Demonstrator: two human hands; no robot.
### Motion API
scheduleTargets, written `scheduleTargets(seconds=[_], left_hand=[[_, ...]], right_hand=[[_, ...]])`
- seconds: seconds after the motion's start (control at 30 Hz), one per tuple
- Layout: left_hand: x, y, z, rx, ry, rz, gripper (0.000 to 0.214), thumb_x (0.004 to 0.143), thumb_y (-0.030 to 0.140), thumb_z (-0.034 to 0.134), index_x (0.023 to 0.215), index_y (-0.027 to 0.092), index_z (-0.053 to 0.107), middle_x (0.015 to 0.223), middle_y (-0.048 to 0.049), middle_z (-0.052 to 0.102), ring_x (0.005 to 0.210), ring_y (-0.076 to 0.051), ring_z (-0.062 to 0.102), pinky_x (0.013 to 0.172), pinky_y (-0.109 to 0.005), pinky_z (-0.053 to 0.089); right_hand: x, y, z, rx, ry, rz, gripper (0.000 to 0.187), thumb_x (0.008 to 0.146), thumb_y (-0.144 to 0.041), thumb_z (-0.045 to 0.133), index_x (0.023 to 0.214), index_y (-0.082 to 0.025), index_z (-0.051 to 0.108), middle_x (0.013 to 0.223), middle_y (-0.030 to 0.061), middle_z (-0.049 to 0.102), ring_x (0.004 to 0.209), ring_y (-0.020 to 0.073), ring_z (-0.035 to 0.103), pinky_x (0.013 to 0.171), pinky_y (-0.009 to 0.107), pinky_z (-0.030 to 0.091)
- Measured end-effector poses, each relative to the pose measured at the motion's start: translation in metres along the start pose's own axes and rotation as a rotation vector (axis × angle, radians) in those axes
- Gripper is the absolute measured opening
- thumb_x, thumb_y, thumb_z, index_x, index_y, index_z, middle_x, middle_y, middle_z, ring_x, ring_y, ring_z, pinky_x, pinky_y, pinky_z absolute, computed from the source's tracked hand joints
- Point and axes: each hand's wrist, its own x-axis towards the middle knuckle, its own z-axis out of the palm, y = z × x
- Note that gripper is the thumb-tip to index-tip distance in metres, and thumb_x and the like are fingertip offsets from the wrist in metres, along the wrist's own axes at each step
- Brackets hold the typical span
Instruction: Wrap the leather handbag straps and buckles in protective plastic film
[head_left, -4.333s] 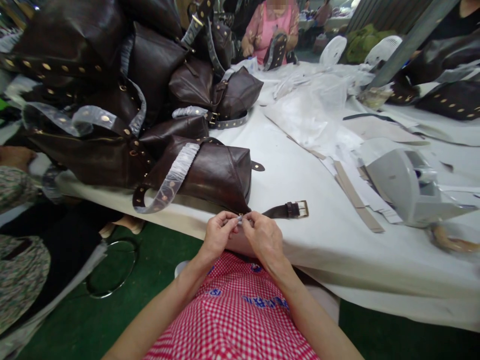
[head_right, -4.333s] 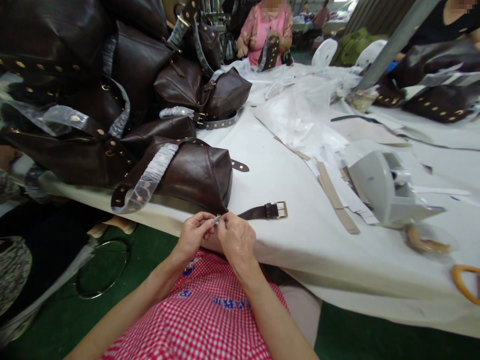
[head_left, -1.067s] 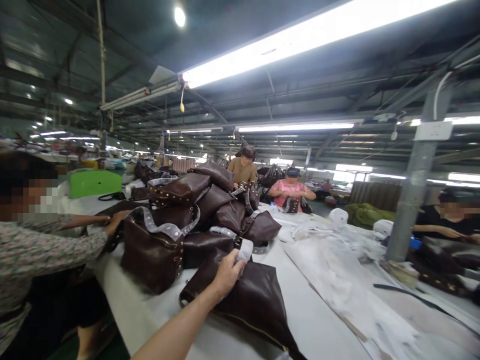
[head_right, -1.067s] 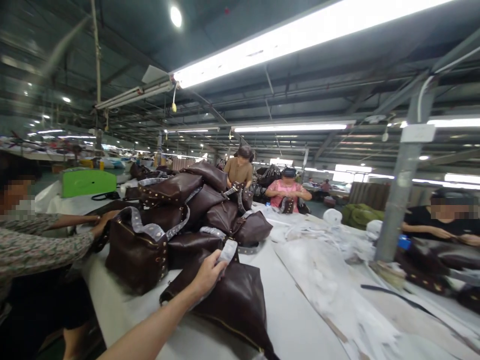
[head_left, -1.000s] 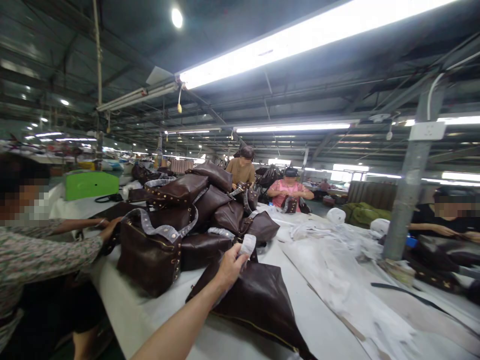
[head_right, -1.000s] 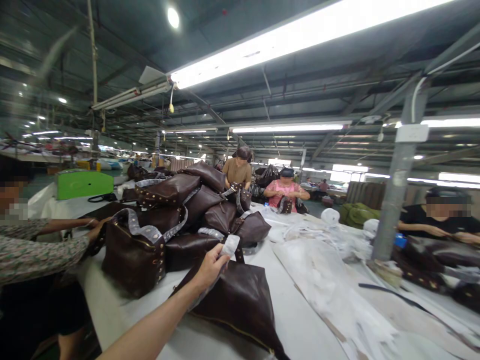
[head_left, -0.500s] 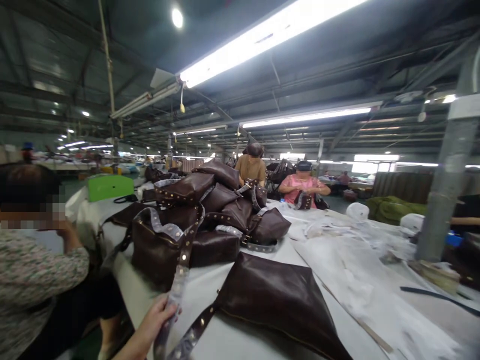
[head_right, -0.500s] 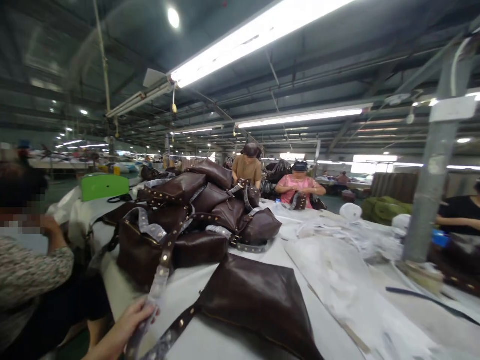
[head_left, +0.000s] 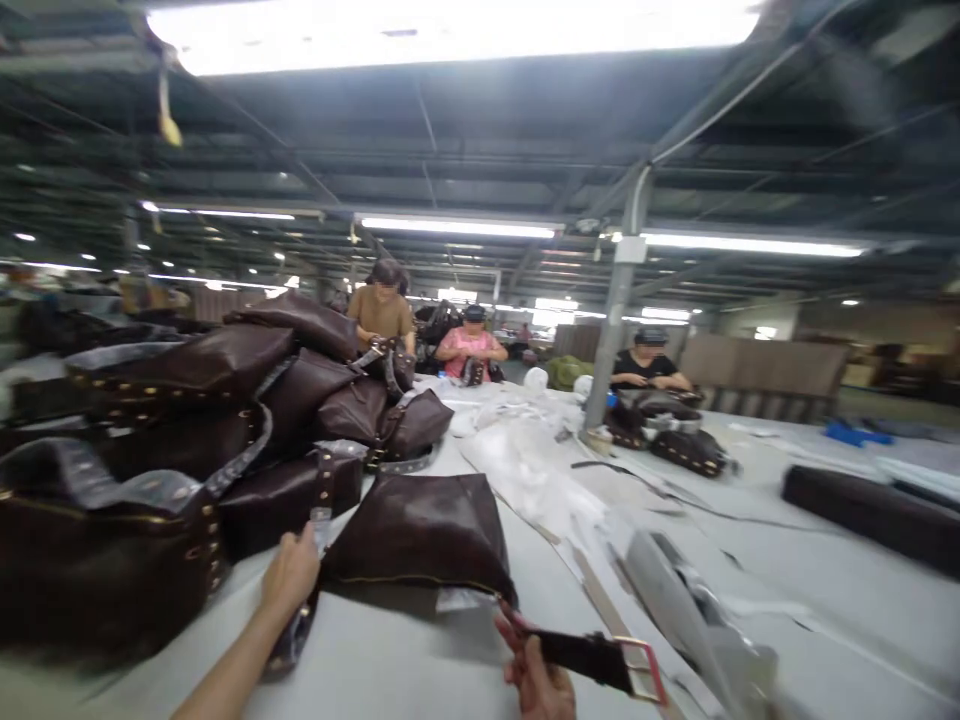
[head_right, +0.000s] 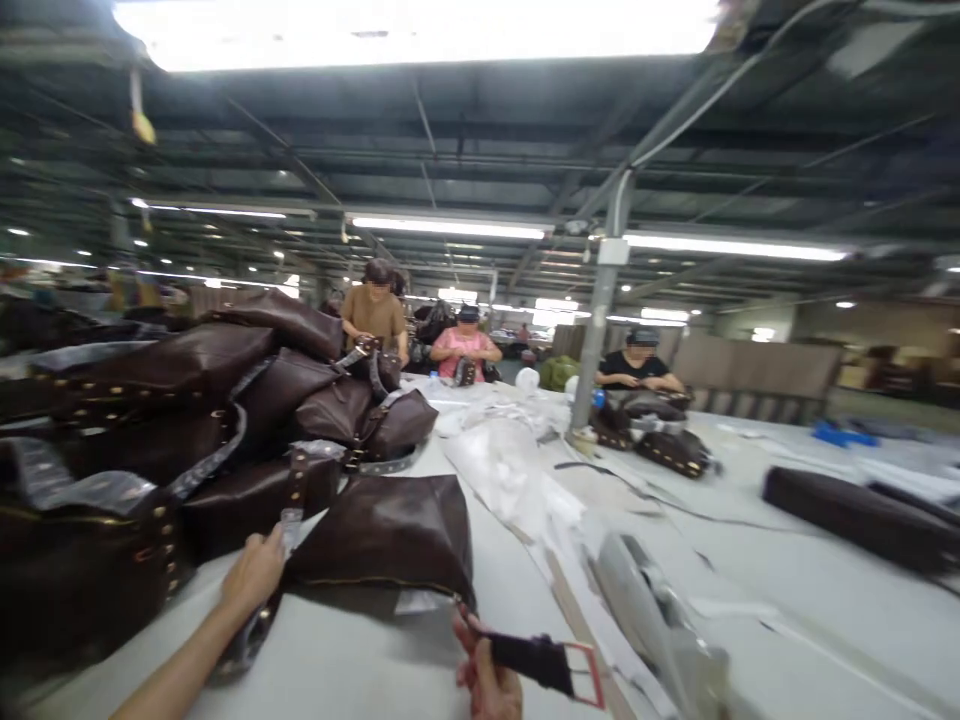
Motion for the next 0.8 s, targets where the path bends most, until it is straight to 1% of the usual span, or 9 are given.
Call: scheduleTargets(seconds=[0.07, 0.13, 0.23, 0.27, 0.33, 0.37, 0.5, 0.67, 0.8], left_hand=[[0.016, 0.003, -0.007, 0.144, 0.064, 0.118, 0.041, 0.092, 0.022, 0.032, 0.112, 0.009, 0.065, 0.104, -0.0216, 0.060, 0.094, -0.034, 0.062, 0.075, -0.038, 0.046], [0.015, 0.006, -0.019, 0.149, 0.254, 0.224, 0.042, 0.090, 0.017, 0.032, 0.114, 0.009, 0.064, 0.117, -0.0236, 0.057, 0.099, -0.036, 0.059, 0.077, -0.041, 0.046], [-0.023, 0.016, -0.036, -0.150, 0.395, 0.352, 0.035, 0.089, 0.021, 0.038, 0.108, 0.013, 0.066, 0.115, -0.0173, 0.060, 0.102, -0.030, 0.057, 0.087, -0.039, 0.046], [-0.041, 0.022, -0.037, -0.308, 0.331, 0.406, 0.030, 0.088, 0.023, 0.041, 0.101, 0.015, 0.067, 0.107, -0.0138, 0.063, 0.098, -0.027, 0.059, 0.087, -0.037, 0.047], [-0.081, 0.035, -0.031, -0.584, 0.010, 0.475, 0.025, 0.087, 0.031, 0.047, 0.092, 0.017, 0.067, 0.089, -0.0074, 0.066, 0.082, -0.021, 0.061, 0.077, -0.031, 0.049], [-0.102, 0.042, -0.025, -0.699, -0.158, 0.473, 0.026, 0.087, 0.033, 0.049, 0.093, 0.017, 0.067, 0.087, -0.0066, 0.066, 0.078, -0.020, 0.061, 0.072, -0.029, 0.049], [-0.165, 0.064, 0.009, -0.923, -0.575, 0.394, 0.025, 0.084, 0.034, 0.054, 0.094, 0.015, 0.068, 0.091, -0.0066, 0.070, 0.083, -0.019, 0.064, 0.076, -0.029, 0.049], [-0.192, 0.078, 0.034, -1.130, -0.800, 0.281, 0.034, 0.074, 0.021, 0.063, 0.107, 0.013, 0.062, 0.101, -0.0092, 0.072, 0.095, -0.021, 0.066, 0.087, -0.032, 0.050], [-0.198, 0.087, 0.039, -1.126, -0.898, 0.242, 0.043, 0.067, 0.013, 0.064, 0.109, 0.012, 0.060, 0.086, -0.0059, 0.073, 0.079, -0.019, 0.067, 0.078, -0.031, 0.051]], right_hand=[[-0.002, -0.004, 0.005, -0.073, -0.002, 0.017, 0.052, 0.078, -0.066, 0.063, 0.105, -0.024, 0.073, 0.102, 0.0116, 0.075, 0.078, 0.0271, 0.070, 0.062, 0.036, 0.055], [-0.008, -0.013, 0.009, -0.192, -0.027, 0.015, 0.045, 0.079, -0.057, 0.065, 0.112, -0.027, 0.073, 0.099, 0.0067, 0.076, 0.075, 0.0244, 0.069, 0.064, 0.034, 0.055], [-0.020, -0.028, 0.016, -0.288, -0.109, -0.136, 0.042, 0.081, -0.035, 0.061, 0.121, -0.026, 0.070, 0.117, 0.0046, 0.070, 0.109, 0.0268, 0.064, 0.094, 0.038, 0.051], [-0.023, -0.031, 0.017, -0.330, -0.146, -0.183, 0.044, 0.081, -0.028, 0.055, 0.123, -0.025, 0.069, 0.121, 0.0048, 0.069, 0.115, 0.0263, 0.061, 0.102, 0.040, 0.046], [-0.026, -0.030, 0.018, -0.426, -0.207, -0.221, 0.053, 0.079, -0.019, 0.048, 0.129, -0.024, 0.064, 0.121, 0.0054, 0.068, 0.118, 0.0244, 0.059, 0.106, 0.040, 0.043], [-0.027, -0.027, 0.017, -0.466, -0.240, -0.227, 0.056, 0.078, -0.017, 0.046, 0.132, -0.023, 0.062, 0.122, 0.0058, 0.067, 0.118, 0.0238, 0.059, 0.105, 0.039, 0.043], [-0.033, -0.018, 0.015, -0.530, -0.270, -0.236, 0.059, 0.079, -0.014, 0.042, 0.135, -0.019, 0.058, 0.128, 0.0065, 0.063, 0.118, 0.0223, 0.058, 0.105, 0.036, 0.043], [-0.039, -0.027, 0.015, -0.507, -0.261, -0.197, 0.059, 0.080, -0.014, 0.041, 0.136, -0.016, 0.057, 0.124, 0.0075, 0.066, 0.109, 0.0205, 0.061, 0.095, 0.033, 0.048], [-0.037, -0.031, 0.016, -0.478, -0.240, -0.171, 0.057, 0.080, -0.017, 0.042, 0.134, -0.016, 0.059, 0.124, 0.0059, 0.066, 0.115, 0.0207, 0.060, 0.102, 0.034, 0.044]])
